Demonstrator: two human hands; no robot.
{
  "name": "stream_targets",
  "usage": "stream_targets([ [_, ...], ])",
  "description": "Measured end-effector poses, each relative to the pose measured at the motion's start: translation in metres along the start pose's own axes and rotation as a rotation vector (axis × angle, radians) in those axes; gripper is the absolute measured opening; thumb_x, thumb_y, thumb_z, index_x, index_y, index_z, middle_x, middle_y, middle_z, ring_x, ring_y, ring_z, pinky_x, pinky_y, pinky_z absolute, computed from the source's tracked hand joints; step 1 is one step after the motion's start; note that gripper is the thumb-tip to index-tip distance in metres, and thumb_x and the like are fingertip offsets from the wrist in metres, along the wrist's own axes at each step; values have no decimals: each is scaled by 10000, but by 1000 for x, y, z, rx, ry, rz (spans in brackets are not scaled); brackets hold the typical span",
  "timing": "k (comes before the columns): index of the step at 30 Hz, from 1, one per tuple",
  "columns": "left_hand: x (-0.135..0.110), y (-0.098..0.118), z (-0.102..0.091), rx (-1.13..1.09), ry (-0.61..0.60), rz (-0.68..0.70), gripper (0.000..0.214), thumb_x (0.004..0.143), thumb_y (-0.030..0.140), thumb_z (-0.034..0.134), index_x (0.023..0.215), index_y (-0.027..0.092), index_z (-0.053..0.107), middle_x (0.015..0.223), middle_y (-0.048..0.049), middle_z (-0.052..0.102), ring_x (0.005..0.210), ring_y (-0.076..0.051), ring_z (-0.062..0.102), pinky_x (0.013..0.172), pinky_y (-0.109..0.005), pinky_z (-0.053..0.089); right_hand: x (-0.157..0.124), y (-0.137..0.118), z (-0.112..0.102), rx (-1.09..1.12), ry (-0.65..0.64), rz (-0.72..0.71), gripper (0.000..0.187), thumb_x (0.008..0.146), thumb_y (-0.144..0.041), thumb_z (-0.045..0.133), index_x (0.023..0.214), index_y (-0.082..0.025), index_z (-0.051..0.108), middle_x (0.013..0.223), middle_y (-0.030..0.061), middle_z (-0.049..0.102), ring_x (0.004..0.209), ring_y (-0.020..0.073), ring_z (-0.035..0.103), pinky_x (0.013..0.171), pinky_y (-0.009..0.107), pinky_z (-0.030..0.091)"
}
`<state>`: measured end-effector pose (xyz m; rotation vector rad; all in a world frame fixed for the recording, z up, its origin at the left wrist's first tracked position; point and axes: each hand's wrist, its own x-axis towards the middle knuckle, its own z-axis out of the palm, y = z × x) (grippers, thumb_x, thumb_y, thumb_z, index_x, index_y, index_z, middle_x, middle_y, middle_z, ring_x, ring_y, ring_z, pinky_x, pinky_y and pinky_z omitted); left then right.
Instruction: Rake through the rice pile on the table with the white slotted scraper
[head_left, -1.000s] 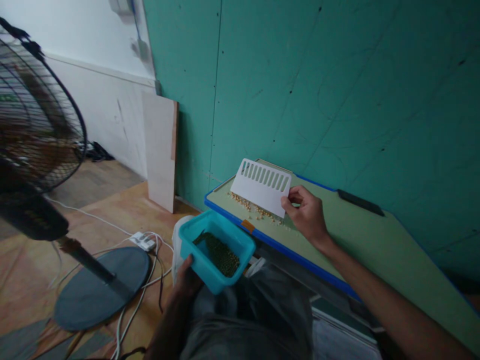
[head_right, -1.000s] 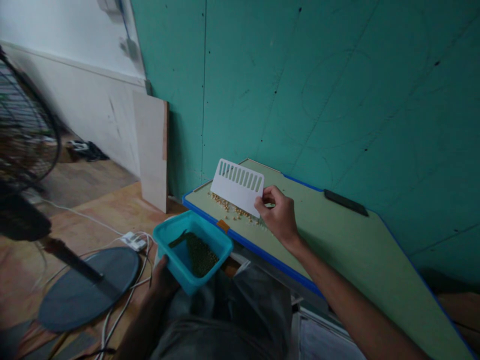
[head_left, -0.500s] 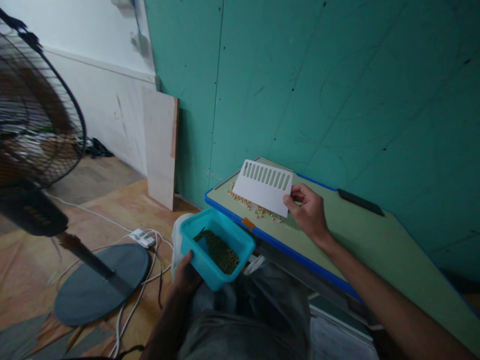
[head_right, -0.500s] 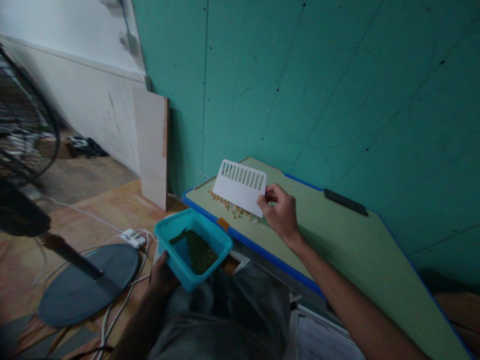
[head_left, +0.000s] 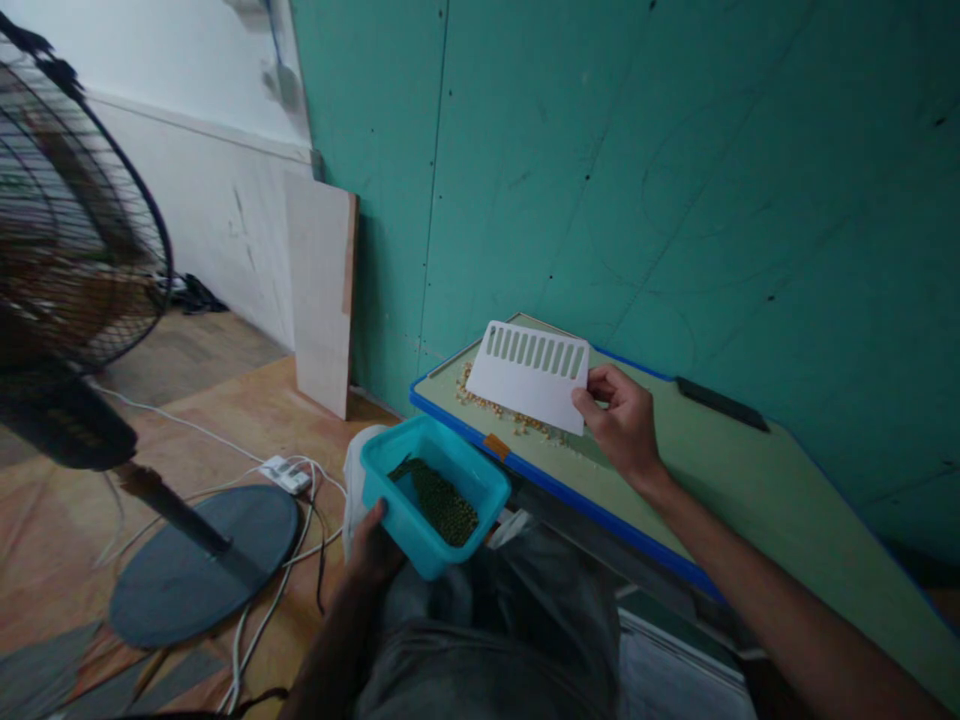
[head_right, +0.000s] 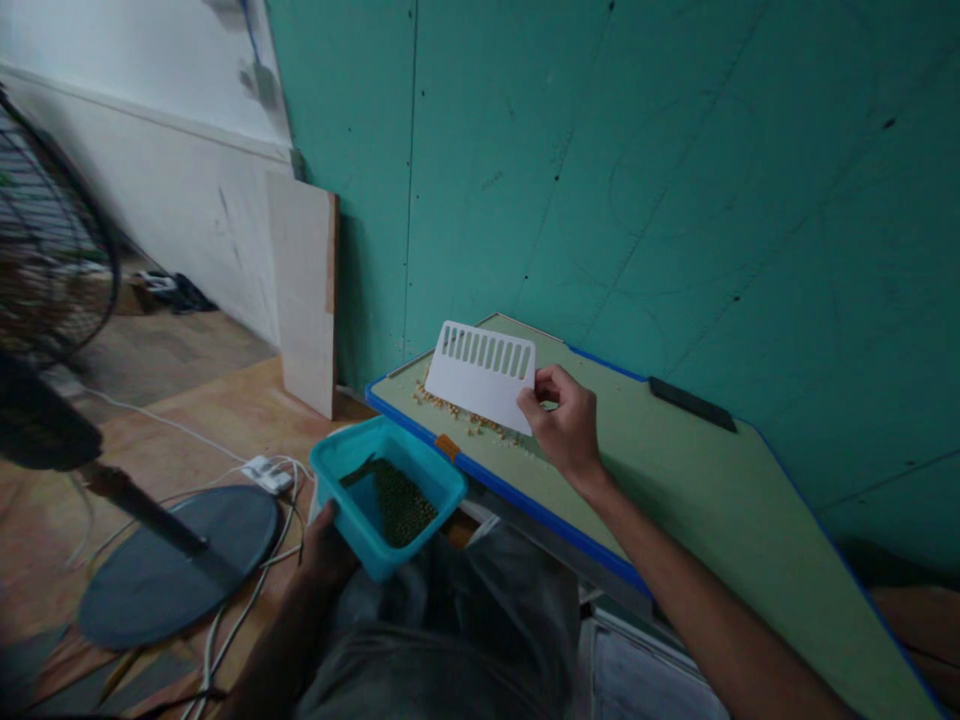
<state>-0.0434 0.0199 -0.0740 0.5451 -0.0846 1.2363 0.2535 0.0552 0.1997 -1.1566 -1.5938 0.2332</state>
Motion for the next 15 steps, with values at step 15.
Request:
stream_targets([
  [15, -1, 1, -1, 23, 0, -5, 437, 1008, 373, 527, 1391, 239, 688, 1298, -88, 771, 1413, -369, 535, 1252, -588, 257, -2, -4, -1, 52, -5, 3, 104, 772, -287, 693, 784, -201, 635, 713, 7, 697, 624, 172, 656, 565, 279, 482],
])
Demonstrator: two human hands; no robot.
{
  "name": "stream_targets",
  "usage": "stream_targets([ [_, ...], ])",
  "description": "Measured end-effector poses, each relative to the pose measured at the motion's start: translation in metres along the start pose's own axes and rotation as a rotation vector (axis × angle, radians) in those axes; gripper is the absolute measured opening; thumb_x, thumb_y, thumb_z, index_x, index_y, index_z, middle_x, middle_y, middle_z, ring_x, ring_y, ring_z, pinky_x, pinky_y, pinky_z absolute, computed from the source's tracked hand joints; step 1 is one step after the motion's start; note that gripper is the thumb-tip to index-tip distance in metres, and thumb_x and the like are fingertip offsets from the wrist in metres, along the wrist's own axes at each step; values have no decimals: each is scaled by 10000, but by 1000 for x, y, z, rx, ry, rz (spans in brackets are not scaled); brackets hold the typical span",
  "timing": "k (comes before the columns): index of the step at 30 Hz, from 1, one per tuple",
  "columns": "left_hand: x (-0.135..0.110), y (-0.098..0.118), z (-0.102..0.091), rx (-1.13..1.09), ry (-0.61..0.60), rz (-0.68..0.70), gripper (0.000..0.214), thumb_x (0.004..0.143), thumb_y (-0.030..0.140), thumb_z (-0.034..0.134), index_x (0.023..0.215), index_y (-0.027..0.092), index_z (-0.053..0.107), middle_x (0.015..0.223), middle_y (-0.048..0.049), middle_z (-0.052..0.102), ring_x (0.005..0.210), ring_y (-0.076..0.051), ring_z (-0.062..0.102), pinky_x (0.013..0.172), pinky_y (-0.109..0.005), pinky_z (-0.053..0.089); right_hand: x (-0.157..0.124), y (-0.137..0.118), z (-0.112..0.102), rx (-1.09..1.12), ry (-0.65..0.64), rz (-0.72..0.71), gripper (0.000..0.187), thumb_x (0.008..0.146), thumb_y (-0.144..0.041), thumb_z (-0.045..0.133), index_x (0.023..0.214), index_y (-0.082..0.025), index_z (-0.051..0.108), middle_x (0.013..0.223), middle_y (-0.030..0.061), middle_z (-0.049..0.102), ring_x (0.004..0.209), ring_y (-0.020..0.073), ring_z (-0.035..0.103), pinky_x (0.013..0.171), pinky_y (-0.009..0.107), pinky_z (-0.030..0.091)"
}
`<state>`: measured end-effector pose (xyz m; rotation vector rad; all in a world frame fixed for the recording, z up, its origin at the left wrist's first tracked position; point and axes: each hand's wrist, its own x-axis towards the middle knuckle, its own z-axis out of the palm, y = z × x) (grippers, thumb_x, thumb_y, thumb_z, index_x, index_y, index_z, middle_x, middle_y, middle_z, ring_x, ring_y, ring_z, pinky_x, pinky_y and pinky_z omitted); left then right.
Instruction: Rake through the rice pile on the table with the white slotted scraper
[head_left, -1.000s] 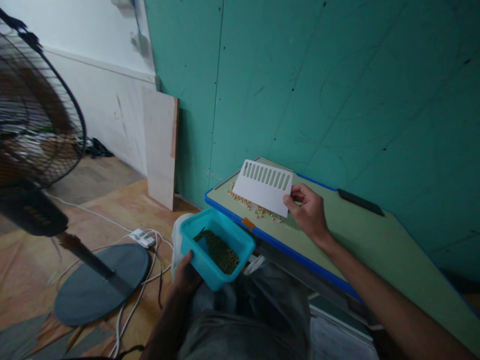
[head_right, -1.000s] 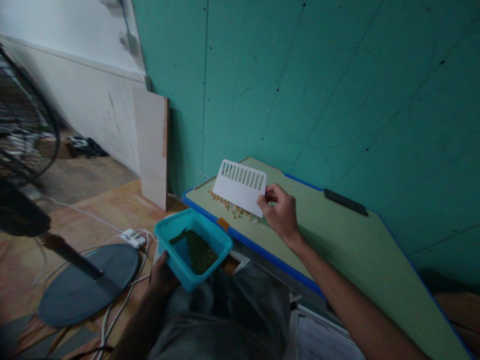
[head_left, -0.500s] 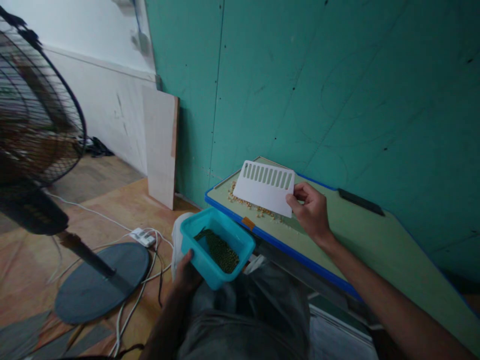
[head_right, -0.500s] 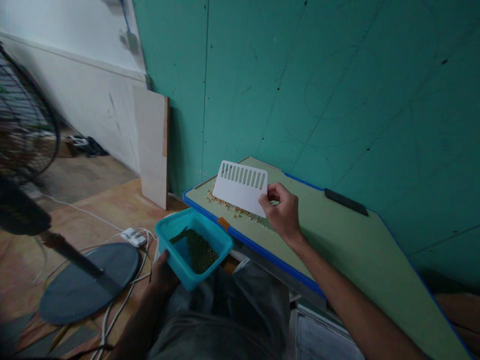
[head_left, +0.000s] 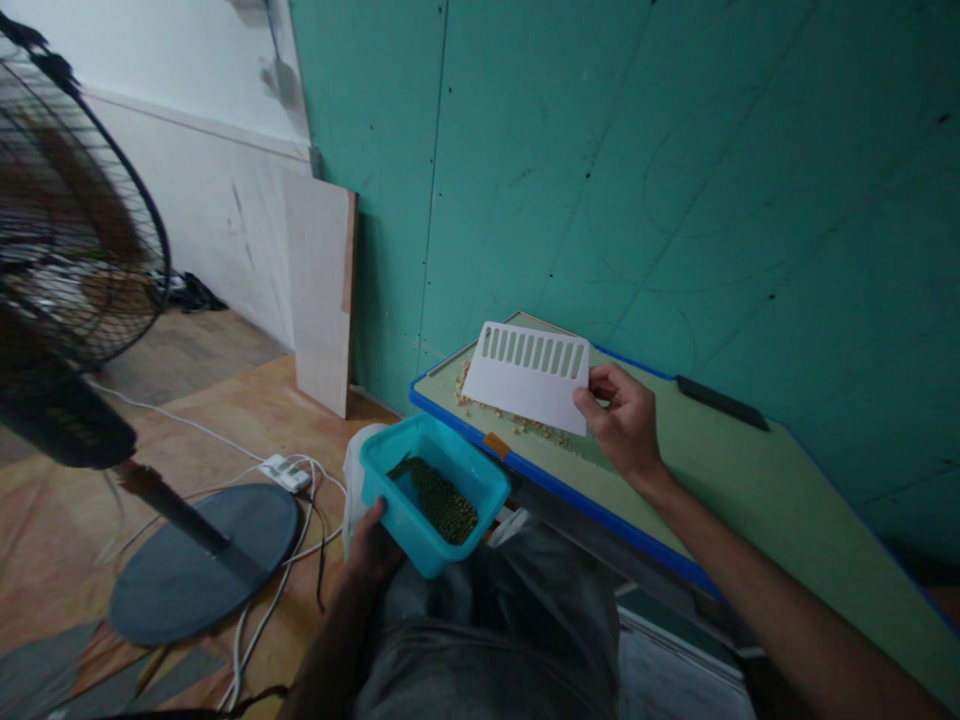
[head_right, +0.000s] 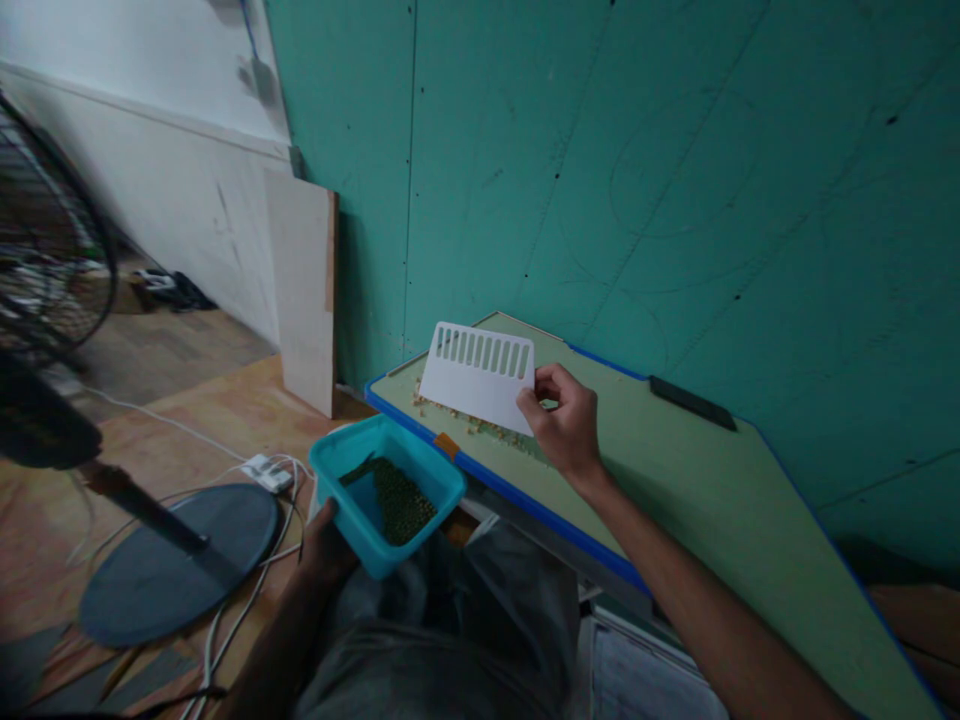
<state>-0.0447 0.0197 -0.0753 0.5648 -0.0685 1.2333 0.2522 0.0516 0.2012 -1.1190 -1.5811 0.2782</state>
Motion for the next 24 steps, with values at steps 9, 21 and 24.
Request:
stream_targets([
  [9, -1, 0, -4, -9, -19, -12, 440, 1023, 387, 498, 1397, 249, 685, 1318, -88, 761, 1427, -359, 519, 1258, -578, 237, -1, -1, -1, 15, -6, 9, 102, 773, -283, 696, 787, -203, 635, 716, 3, 696, 637, 173, 660, 540, 263, 469],
  [21, -1, -1, -7, -27, -66, -18, 468, 1040, 384, 467, 1433, 214, 655, 1297, -90, 769, 1422, -341, 523, 1271, -546, 197, -2, -2, 0, 5, -2, 7, 109, 781, -297, 691, 797, -206, 634, 730, 8, 699, 634, 168, 650, 532, 263, 467],
  [24, -1, 0, -6, -25, -43, -11, 462, 1041, 390, 465, 1432, 235, 656, 1319, -85, 760, 1433, -349, 510, 1266, -573, 201, -2, -3, 0, 6, -8, 1, 106, 781, -292, 691, 796, -203, 634, 725, 7, 696, 628, 165, 644, 529, 261, 463],
])
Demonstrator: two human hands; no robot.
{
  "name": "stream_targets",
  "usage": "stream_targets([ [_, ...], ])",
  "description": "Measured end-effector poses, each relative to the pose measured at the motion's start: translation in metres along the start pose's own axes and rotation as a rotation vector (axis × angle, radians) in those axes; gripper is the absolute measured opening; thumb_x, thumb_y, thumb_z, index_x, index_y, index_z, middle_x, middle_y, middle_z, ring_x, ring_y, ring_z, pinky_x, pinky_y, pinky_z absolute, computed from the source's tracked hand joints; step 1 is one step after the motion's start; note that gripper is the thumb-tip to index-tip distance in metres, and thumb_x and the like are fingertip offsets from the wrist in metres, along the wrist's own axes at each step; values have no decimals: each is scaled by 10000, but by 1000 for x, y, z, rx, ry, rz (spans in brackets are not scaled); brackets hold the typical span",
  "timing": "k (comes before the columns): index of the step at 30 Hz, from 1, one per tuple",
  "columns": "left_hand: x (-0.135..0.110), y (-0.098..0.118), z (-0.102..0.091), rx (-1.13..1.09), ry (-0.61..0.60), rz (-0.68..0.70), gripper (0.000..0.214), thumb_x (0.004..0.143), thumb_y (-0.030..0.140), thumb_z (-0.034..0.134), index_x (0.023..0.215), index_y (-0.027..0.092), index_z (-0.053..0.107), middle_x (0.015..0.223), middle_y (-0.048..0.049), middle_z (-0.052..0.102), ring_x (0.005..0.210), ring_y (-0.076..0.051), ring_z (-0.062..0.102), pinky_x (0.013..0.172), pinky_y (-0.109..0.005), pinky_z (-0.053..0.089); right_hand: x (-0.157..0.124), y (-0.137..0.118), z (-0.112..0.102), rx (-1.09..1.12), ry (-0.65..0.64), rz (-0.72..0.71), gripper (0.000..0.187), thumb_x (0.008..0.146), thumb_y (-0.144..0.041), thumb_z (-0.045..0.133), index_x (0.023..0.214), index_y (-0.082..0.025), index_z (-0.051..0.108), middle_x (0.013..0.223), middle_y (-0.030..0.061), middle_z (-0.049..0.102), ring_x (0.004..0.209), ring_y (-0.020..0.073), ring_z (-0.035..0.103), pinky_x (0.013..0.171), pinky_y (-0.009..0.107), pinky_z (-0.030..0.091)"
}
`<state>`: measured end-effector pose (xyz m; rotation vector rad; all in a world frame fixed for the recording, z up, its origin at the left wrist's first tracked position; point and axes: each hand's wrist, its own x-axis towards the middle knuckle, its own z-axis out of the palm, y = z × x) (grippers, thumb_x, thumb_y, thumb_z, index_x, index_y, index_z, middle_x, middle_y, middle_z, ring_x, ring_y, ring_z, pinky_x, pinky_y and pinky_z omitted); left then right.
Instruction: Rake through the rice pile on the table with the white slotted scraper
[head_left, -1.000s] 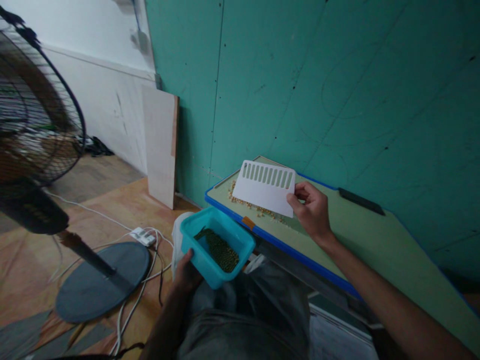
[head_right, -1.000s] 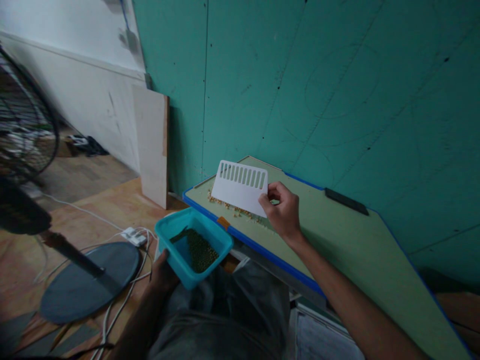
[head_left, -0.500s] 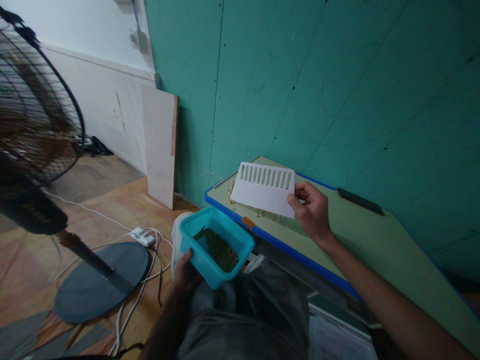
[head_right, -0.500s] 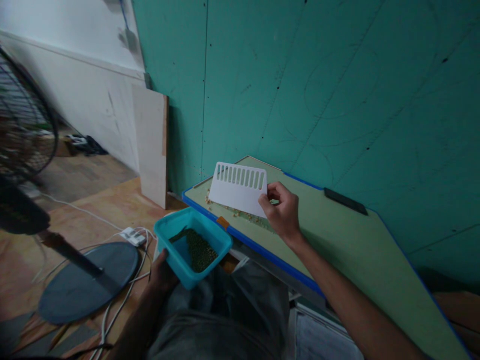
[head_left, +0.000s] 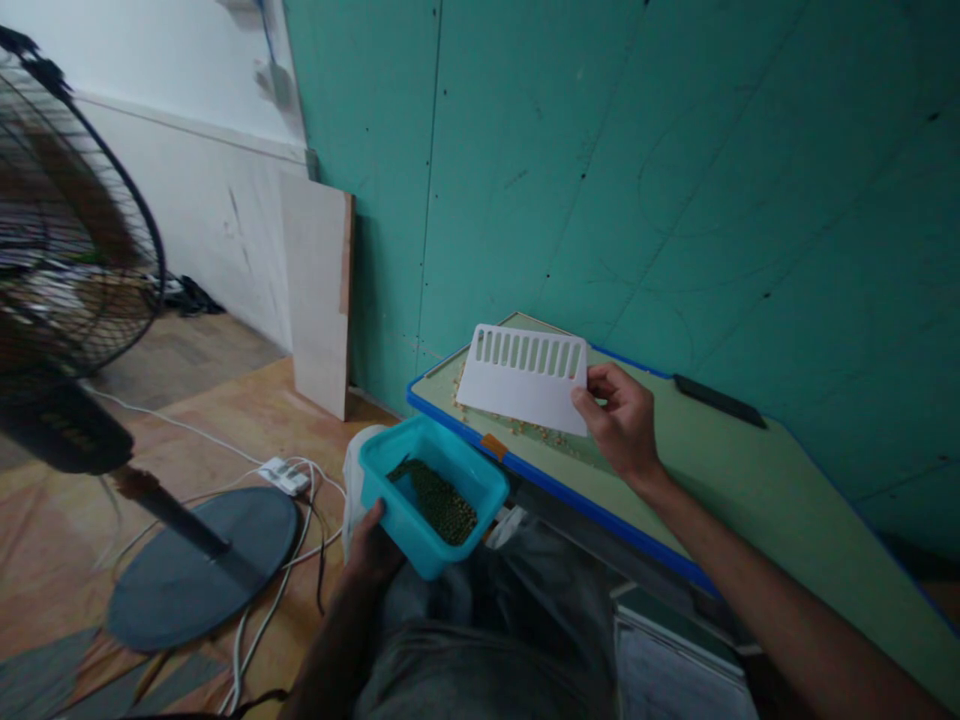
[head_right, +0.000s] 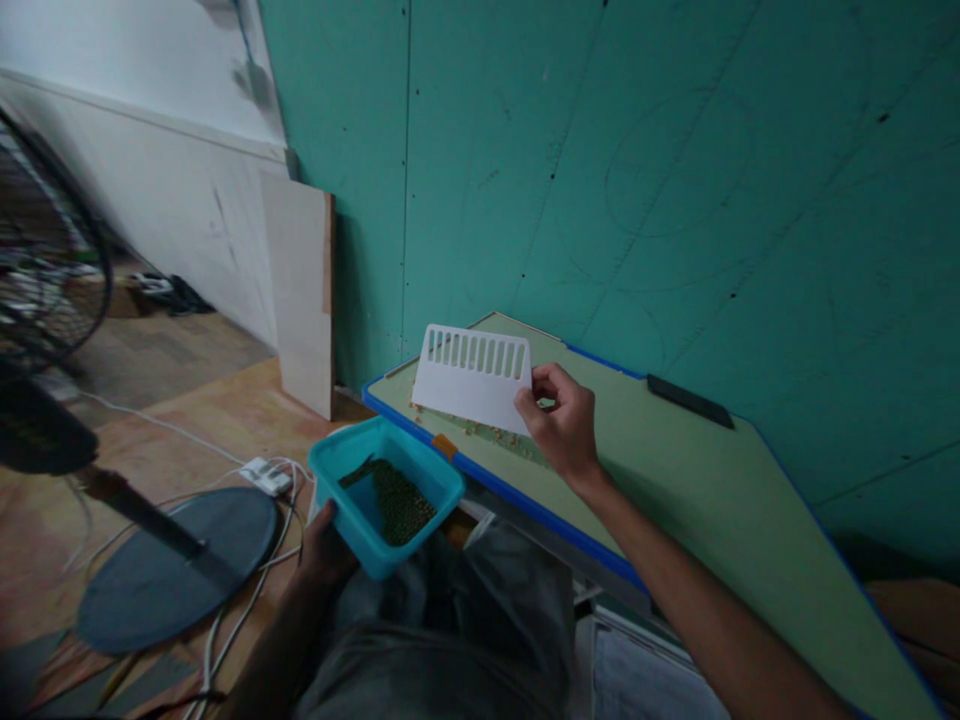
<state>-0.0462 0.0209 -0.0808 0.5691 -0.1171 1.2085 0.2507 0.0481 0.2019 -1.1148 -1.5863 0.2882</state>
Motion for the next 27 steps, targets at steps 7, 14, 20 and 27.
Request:
stream_targets([
  [7, -1, 2, 1, 10, 58, -10, 432, 1016, 400, 530, 1389, 248, 687, 1355, -102, 741, 1457, -378, 473, 1252, -612, 229, 0, -1, 1, 13, -15, 14, 104, 778, -292, 689, 797, -205, 635, 725, 6, 693, 630, 165, 646, 522, 257, 469],
  [14, -2, 2, 1, 13, 93, -19, 428, 1018, 396, 515, 1373, 243, 699, 1412, -103, 705, 1467, -392, 455, 1251, -632, 224, -1, -3, 1, 11, -14, 15, 104, 769, -293, 690, 789, -210, 630, 717, 1, 694, 632, 164, 646, 514, 246, 465],
  [20, 0, 0, 1, 15, 88, -3, 430, 1003, 397, 550, 1374, 237, 698, 1340, -93, 749, 1447, -372, 487, 1258, -603, 217, -1, 0, 2, 36, -31, -2, 93, 776, -279, 686, 804, -210, 630, 717, -5, 685, 635, 159, 636, 526, 246, 461],
  [27, 0, 1, 3, 15, 86, -3, 426, 1020, 379, 524, 1395, 246, 677, 1379, -104, 727, 1444, -373, 494, 1250, -614, 237, -3, -1, 3, 31, -46, -4, 97, 783, -291, 680, 797, -214, 623, 726, -3, 686, 642, 165, 644, 539, 255, 479],
])
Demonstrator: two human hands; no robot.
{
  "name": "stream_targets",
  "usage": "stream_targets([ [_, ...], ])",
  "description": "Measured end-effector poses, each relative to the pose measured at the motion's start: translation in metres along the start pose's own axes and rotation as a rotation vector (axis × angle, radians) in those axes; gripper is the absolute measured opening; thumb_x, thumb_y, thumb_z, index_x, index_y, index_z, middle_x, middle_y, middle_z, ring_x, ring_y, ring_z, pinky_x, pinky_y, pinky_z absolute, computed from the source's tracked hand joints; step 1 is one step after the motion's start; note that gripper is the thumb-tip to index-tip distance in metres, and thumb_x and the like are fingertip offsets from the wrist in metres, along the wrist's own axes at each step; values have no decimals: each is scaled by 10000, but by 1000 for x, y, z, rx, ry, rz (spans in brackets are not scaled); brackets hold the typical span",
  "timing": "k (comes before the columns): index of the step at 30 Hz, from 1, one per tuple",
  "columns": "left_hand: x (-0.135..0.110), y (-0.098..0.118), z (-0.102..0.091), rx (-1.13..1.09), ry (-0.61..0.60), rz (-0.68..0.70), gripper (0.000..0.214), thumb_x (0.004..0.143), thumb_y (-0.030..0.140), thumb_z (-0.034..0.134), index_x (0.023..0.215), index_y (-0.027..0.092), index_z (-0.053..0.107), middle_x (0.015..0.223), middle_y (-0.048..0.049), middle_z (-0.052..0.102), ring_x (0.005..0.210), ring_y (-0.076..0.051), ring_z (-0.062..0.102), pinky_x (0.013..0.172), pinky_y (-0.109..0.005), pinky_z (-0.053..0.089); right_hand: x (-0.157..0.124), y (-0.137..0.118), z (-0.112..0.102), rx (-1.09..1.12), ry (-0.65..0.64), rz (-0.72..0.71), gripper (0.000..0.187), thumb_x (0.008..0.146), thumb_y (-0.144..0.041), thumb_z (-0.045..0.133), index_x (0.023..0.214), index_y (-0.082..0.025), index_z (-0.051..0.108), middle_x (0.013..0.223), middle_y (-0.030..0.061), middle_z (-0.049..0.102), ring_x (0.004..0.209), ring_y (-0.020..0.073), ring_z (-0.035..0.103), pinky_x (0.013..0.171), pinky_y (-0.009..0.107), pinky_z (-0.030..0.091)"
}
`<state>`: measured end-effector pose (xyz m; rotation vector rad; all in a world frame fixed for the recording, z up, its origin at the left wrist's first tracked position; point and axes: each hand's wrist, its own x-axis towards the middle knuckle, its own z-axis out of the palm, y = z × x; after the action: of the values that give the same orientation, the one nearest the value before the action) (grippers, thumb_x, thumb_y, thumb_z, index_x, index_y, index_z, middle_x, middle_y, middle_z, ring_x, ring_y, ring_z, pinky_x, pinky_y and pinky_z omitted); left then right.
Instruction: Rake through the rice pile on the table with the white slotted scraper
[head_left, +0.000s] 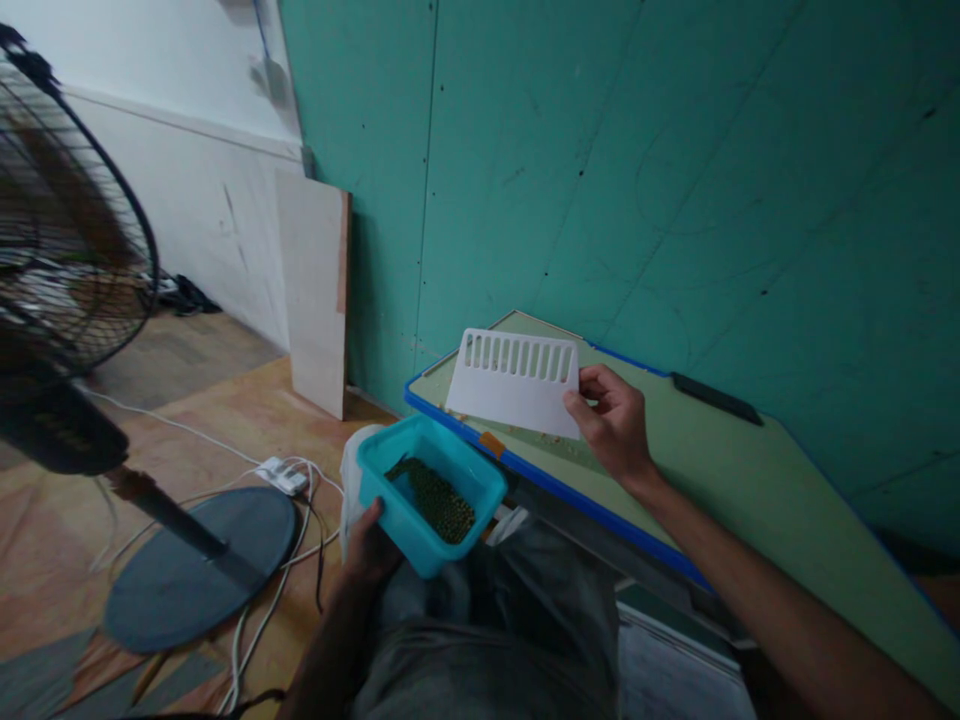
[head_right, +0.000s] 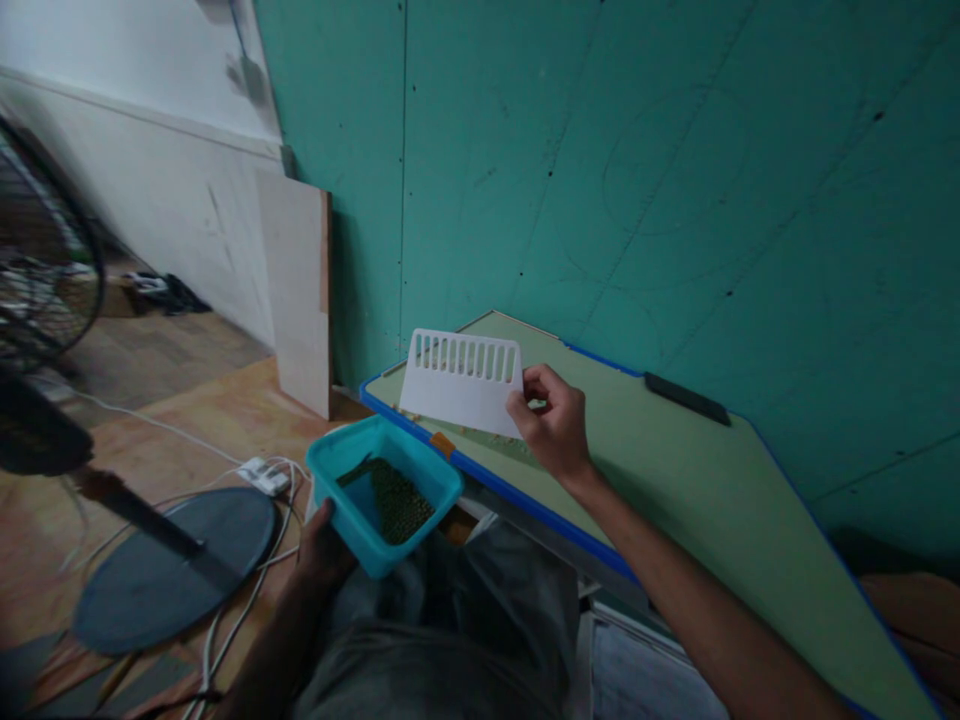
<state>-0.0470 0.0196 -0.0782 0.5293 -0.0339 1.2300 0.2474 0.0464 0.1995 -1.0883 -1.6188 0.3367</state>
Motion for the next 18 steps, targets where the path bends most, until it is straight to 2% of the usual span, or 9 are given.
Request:
stream_targets([
  [7, 1, 1, -1, -14, -37, -7, 457, 1018, 388, 512, 1429, 243, 647, 1405, -107, 711, 1456, -372, 478, 1255, -604, 228, -1, -4, 1, 20, -11, -15, 96, 792, -297, 683, 806, -219, 630, 740, 2, 694, 654, 167, 649, 535, 252, 489],
  [14, 0, 0, -3, -23, -49, -3, 447, 1032, 372, 478, 1424, 252, 654, 1363, -88, 738, 1435, -349, 510, 1263, -577, 217, 0, 0, 3, 11, 31, -2, 137, 809, -336, 695, 823, -223, 617, 745, 2, 689, 666, 168, 652, 536, 247, 487],
  [18, 0, -1, -1, -20, -36, -4, 453, 1036, 386, 485, 1427, 232, 655, 1337, -101, 750, 1416, -354, 532, 1261, -579, 225, 0, 2, 4, 18, -23, -3, 150, 831, -346, 699, 842, -218, 622, 751, 2, 693, 672, 164, 664, 552, 242, 495],
])
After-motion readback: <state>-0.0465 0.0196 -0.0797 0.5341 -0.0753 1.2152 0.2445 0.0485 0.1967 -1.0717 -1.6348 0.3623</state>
